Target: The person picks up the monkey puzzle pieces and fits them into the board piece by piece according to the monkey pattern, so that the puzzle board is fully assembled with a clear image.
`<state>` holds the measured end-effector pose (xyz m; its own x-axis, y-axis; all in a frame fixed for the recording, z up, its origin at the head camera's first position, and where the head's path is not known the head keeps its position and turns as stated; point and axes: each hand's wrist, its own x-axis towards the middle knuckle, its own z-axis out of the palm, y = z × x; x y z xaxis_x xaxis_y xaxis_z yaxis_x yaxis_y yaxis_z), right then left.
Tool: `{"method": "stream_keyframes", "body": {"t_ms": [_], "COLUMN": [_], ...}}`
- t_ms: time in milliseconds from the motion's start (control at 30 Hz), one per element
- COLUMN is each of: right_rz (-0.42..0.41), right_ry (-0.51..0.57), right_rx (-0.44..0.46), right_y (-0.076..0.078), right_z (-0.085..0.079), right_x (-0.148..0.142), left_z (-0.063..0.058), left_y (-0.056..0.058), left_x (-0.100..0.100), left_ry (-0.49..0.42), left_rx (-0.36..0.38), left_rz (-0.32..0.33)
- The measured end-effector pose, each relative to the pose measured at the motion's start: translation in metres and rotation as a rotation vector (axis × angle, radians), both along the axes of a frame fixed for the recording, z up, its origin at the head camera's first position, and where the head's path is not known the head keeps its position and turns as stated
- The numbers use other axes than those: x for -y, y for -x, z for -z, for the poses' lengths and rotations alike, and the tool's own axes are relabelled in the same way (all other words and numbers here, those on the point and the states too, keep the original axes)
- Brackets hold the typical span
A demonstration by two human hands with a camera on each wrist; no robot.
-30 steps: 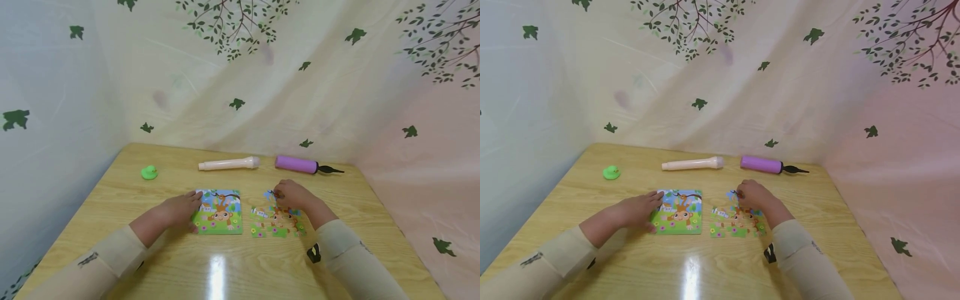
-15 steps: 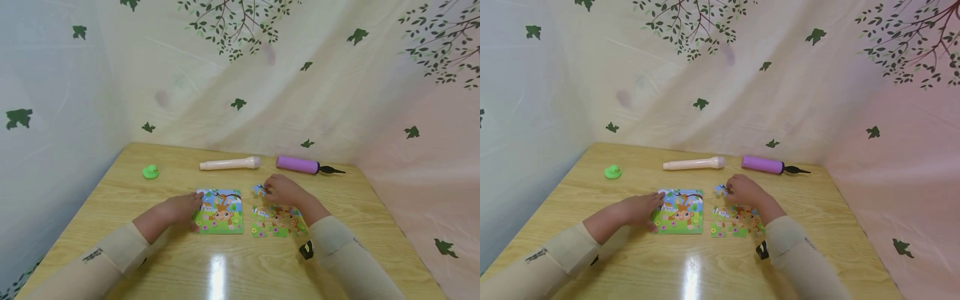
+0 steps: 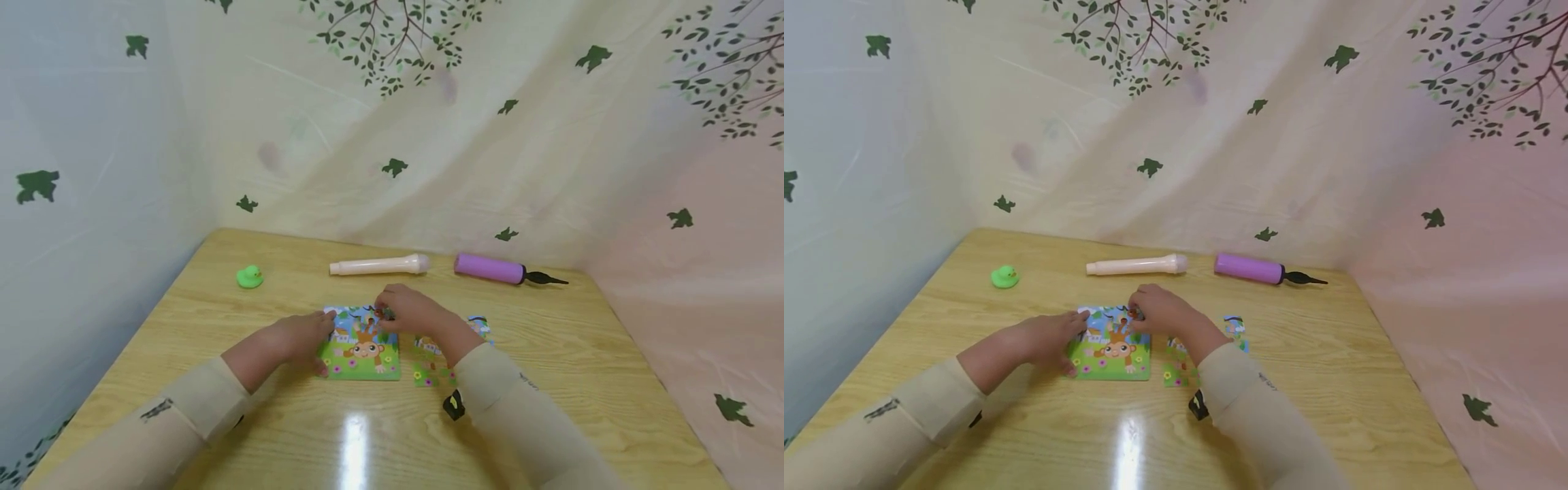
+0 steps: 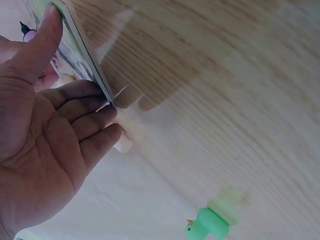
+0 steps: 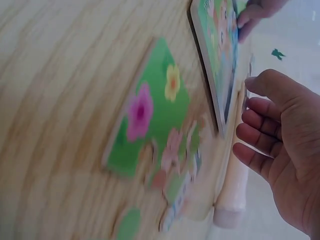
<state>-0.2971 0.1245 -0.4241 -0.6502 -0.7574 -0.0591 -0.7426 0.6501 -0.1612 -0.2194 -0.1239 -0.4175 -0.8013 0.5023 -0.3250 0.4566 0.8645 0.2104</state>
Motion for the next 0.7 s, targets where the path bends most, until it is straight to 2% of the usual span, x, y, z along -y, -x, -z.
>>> {"method": "stream_keyframes", "body": {"t_ms": [267, 467, 700], "right_rz": [-0.020, -0.013, -0.019], "right_ry": [-0.078, -0.114, -0.122], "right_rx": [-0.017, -0.023, -0.028], "right_y": [0.002, 0.001, -0.003], "right_z": [0.009, 0.009, 0.006], "right_x": [0.020, 0.024, 0.026], "left_z": [0.003, 0.001, -0.001], "left_y": [0.003, 0.001, -0.001], "left_x": [0.001, 0.002, 0.001], "left_ry": [-0.021, -0.046, -0.037], "left_rx": [-0.004, 0.005, -0.010], "left_rz": [-0.007, -0.020, 0.004]}}
